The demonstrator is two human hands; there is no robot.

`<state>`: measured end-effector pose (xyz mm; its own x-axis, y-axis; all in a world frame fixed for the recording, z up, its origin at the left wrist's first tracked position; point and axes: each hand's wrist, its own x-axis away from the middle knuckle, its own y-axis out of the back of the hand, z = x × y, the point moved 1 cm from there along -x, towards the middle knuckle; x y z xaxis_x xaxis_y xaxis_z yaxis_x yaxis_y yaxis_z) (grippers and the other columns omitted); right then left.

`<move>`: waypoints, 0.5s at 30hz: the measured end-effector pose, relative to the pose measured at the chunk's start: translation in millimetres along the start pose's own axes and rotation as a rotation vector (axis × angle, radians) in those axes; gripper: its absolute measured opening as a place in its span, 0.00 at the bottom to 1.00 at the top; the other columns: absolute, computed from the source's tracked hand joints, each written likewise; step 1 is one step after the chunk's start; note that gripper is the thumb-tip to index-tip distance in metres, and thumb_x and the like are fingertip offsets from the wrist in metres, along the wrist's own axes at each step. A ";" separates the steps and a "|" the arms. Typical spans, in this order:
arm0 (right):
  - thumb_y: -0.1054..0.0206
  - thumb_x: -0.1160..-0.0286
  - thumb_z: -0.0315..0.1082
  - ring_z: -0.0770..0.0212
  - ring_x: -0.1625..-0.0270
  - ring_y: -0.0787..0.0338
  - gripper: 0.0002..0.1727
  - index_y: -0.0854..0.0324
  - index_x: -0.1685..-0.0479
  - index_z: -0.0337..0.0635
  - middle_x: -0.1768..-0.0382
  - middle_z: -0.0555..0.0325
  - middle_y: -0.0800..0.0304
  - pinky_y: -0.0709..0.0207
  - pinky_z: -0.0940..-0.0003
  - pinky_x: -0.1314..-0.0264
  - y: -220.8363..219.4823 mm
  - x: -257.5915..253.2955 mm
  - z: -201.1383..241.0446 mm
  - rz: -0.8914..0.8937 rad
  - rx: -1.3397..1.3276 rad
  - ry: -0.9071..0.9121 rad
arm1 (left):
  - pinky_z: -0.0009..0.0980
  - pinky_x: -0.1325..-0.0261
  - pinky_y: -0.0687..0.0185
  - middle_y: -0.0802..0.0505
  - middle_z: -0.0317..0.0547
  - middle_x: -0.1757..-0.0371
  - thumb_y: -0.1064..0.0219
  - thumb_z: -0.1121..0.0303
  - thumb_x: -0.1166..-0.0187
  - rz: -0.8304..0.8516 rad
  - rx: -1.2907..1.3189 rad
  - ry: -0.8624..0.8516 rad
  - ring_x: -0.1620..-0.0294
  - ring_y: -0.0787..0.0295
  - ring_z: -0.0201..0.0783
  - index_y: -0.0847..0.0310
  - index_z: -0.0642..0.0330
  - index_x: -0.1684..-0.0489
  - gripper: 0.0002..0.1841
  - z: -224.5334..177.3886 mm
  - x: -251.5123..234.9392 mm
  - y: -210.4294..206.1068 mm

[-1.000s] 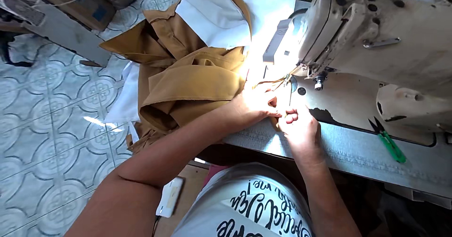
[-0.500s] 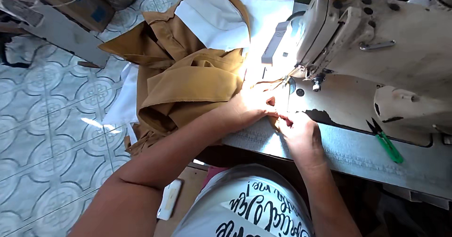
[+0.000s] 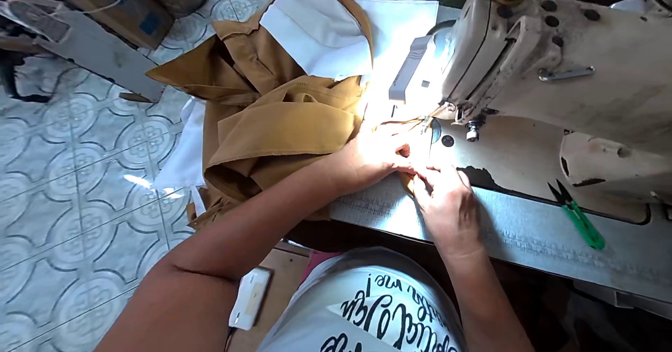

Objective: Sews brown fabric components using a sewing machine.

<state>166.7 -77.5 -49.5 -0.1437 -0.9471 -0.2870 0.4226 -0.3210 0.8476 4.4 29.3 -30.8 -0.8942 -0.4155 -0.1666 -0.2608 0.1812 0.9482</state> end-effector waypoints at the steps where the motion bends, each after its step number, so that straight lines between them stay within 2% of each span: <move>1: 0.26 0.28 0.34 0.48 0.46 0.08 0.08 0.04 0.57 0.45 0.50 0.51 0.06 0.14 0.53 0.47 -0.7 -3.8 -1.5 -0.006 0.009 0.007 | 0.62 0.26 0.33 0.08 0.38 0.45 0.40 0.72 0.17 0.002 -0.013 0.003 0.32 0.17 0.47 0.06 0.34 0.47 0.18 3.2 -2.8 0.2; 2: 0.26 0.28 0.35 0.47 0.44 0.08 0.08 0.04 0.56 0.45 0.50 0.50 0.06 0.14 0.53 0.45 -1.3 -8.2 -3.0 -0.001 0.016 0.011 | 0.65 0.23 0.40 0.09 0.36 0.45 0.42 0.70 0.14 0.016 -0.027 0.014 0.32 0.18 0.46 0.07 0.32 0.46 0.18 7.3 -5.9 -0.2; 4: 0.25 0.28 0.34 0.46 0.44 0.09 0.09 0.06 0.53 0.43 0.51 0.48 0.08 0.15 0.51 0.45 -3.6 -17.8 -6.3 0.009 0.032 0.023 | 0.66 0.24 0.43 0.10 0.37 0.45 0.43 0.72 0.15 -0.001 -0.060 0.007 0.34 0.18 0.46 0.08 0.29 0.45 0.20 16.2 -11.9 -1.5; 7: 0.24 0.28 0.36 0.43 0.45 0.09 0.13 0.07 0.48 0.43 0.49 0.46 0.09 0.15 0.48 0.46 -5.5 -30.1 -8.3 0.030 0.075 0.022 | 0.66 0.24 0.43 0.10 0.41 0.46 0.43 0.72 0.15 -0.040 -0.042 0.007 0.33 0.19 0.49 0.07 0.33 0.45 0.20 24.1 -19.3 -0.3; 11: 0.25 0.27 0.38 0.44 0.45 0.09 0.12 0.07 0.48 0.47 0.49 0.47 0.09 0.15 0.48 0.48 -9.7 -39.1 -8.7 0.009 0.095 0.013 | 0.64 0.25 0.40 0.11 0.40 0.49 0.44 0.71 0.14 -0.107 -0.040 -0.009 0.35 0.18 0.46 0.06 0.38 0.49 0.18 36.6 -25.7 -6.9; 15: 0.29 0.22 0.37 0.44 0.45 0.10 0.10 0.07 0.50 0.45 0.49 0.45 0.10 0.15 0.48 0.48 -10.6 -37.8 -13.0 0.003 0.038 0.008 | 0.65 0.25 0.41 0.11 0.39 0.47 0.45 0.71 0.14 -0.125 -0.048 0.000 0.34 0.19 0.46 0.07 0.35 0.47 0.19 36.8 -26.0 -9.7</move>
<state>179.2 -38.3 -53.4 -0.1354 -0.9482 -0.2875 0.3883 -0.3178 0.8650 16.8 71.2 -45.7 -0.8556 -0.4324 -0.2845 -0.3530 0.0853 0.9317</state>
